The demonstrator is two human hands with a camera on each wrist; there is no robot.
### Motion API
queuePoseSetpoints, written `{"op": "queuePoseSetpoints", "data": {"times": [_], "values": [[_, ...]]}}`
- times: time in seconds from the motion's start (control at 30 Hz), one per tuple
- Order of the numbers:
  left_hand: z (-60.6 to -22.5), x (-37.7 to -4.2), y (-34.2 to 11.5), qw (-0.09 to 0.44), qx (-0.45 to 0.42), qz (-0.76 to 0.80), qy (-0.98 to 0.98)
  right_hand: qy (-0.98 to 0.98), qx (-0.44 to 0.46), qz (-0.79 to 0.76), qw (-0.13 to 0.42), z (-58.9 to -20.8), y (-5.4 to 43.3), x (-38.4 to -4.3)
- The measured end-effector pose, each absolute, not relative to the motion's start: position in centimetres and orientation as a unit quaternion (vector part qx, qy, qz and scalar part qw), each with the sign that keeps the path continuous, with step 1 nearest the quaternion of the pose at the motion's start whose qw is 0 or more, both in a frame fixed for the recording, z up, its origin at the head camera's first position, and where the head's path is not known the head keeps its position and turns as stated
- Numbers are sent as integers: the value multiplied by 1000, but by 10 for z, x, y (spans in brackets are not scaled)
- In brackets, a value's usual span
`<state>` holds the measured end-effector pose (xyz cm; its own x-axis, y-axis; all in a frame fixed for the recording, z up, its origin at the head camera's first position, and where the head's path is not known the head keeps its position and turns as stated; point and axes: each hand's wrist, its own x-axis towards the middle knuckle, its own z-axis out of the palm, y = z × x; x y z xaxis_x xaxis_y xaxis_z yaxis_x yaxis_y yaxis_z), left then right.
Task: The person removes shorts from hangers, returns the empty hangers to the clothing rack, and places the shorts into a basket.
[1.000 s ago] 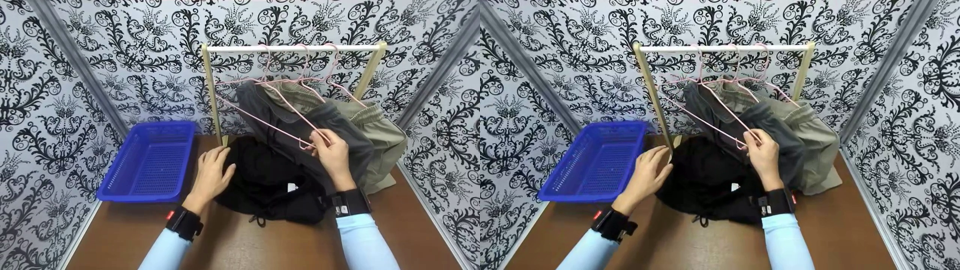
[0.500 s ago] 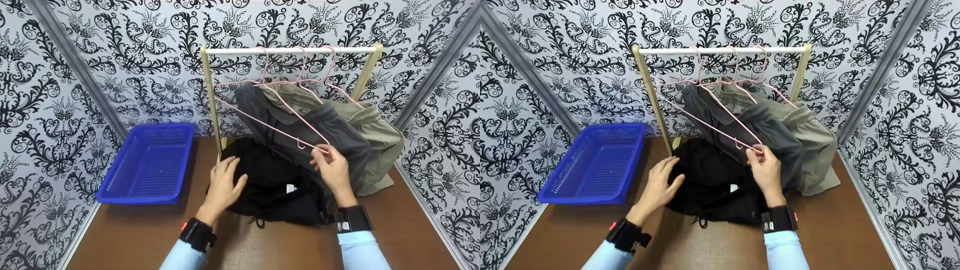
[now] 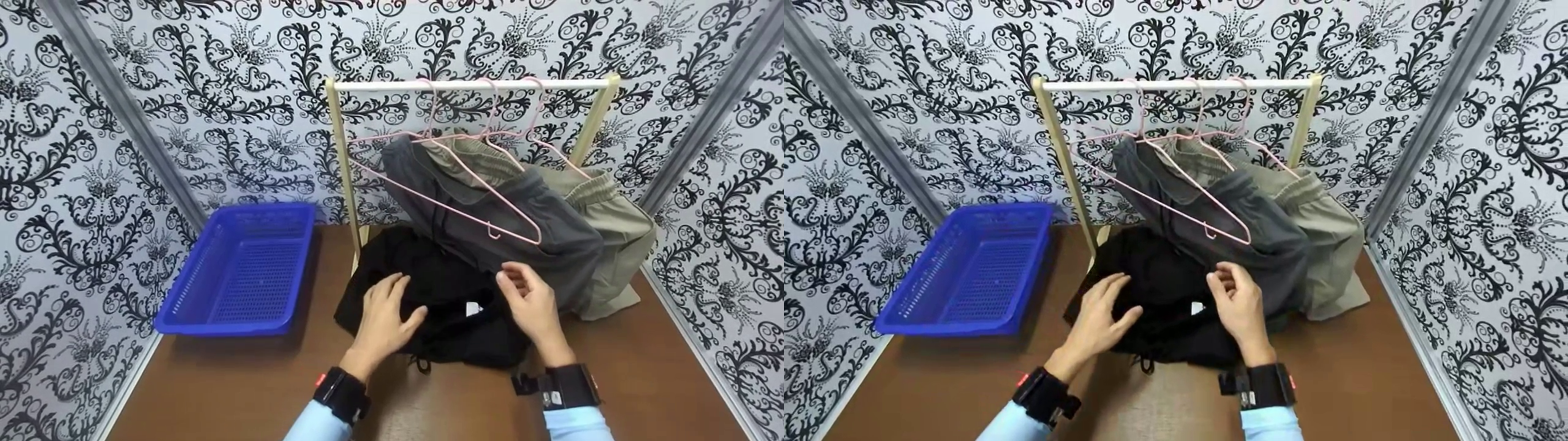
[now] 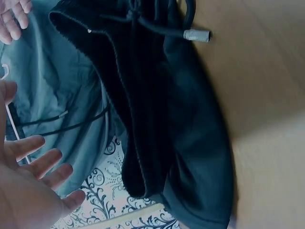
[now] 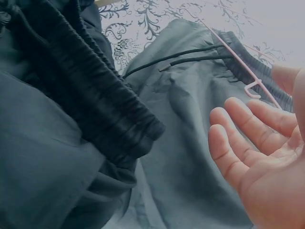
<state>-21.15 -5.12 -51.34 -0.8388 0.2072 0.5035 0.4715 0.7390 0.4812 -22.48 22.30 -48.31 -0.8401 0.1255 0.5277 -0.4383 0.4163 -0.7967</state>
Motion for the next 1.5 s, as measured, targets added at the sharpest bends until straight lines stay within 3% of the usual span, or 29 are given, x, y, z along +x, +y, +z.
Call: {"op": "queuePoseSetpoints", "data": {"times": [0.63,1.5], "values": [[-536,-209,-28,144,-178,-255,-939,-800,169,459,348,-511,210,-208],[-571,-235,-10,87,-154,-88,-980,-786,194,446,382,-531,197,-197]]}}
